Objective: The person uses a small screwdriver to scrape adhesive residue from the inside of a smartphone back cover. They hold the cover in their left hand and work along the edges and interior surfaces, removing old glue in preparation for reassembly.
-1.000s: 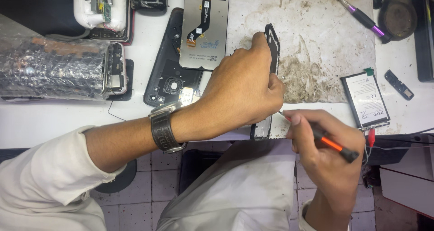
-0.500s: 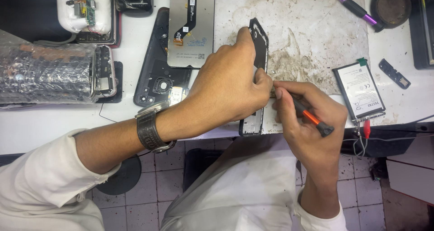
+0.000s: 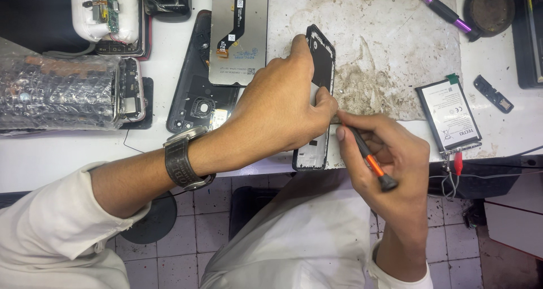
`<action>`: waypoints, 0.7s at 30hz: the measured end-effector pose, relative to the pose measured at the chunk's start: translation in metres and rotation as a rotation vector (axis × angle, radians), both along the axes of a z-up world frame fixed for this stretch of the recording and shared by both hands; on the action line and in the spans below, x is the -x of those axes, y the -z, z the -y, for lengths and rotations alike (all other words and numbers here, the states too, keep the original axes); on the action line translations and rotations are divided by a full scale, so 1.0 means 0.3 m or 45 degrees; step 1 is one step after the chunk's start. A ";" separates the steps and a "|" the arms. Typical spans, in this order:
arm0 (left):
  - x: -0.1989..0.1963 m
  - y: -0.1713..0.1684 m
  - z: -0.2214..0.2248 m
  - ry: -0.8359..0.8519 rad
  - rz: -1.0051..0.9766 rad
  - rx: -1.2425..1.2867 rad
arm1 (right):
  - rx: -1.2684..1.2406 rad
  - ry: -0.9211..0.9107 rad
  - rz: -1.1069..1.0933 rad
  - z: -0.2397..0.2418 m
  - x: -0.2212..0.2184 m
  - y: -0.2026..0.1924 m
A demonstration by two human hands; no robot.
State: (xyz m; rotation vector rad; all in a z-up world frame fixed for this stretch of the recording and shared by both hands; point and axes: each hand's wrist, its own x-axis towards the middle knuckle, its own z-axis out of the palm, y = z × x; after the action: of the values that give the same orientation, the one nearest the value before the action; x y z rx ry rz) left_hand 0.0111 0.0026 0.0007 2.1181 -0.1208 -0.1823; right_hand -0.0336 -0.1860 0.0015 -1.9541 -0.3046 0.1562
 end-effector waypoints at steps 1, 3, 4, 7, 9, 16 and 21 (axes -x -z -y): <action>0.003 -0.003 0.000 0.011 -0.012 -0.003 | 0.032 0.023 -0.082 0.005 0.013 -0.012; -0.002 -0.017 -0.005 0.025 -0.008 -0.014 | 0.050 0.048 -0.121 0.003 0.006 -0.026; 0.000 -0.018 -0.007 0.028 -0.048 -0.005 | 0.047 0.048 -0.113 0.001 0.004 -0.026; 0.004 -0.011 -0.008 0.022 -0.103 0.020 | 0.009 -0.004 0.012 -0.011 -0.015 -0.003; 0.006 -0.007 -0.005 0.006 -0.048 0.042 | -0.013 -0.025 0.041 -0.013 -0.016 0.004; 0.005 -0.013 -0.009 -0.029 -0.012 -0.038 | 0.208 0.045 0.076 -0.016 0.048 -0.024; 0.008 0.001 -0.014 -0.031 -0.043 -0.022 | 0.141 0.119 0.073 -0.022 0.047 0.019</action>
State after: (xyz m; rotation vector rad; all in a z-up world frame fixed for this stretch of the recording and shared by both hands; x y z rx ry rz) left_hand 0.0087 0.0068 0.0003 2.1313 -0.0737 -0.2049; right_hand -0.0476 -0.1793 -0.0040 -2.0811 -0.2463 0.0574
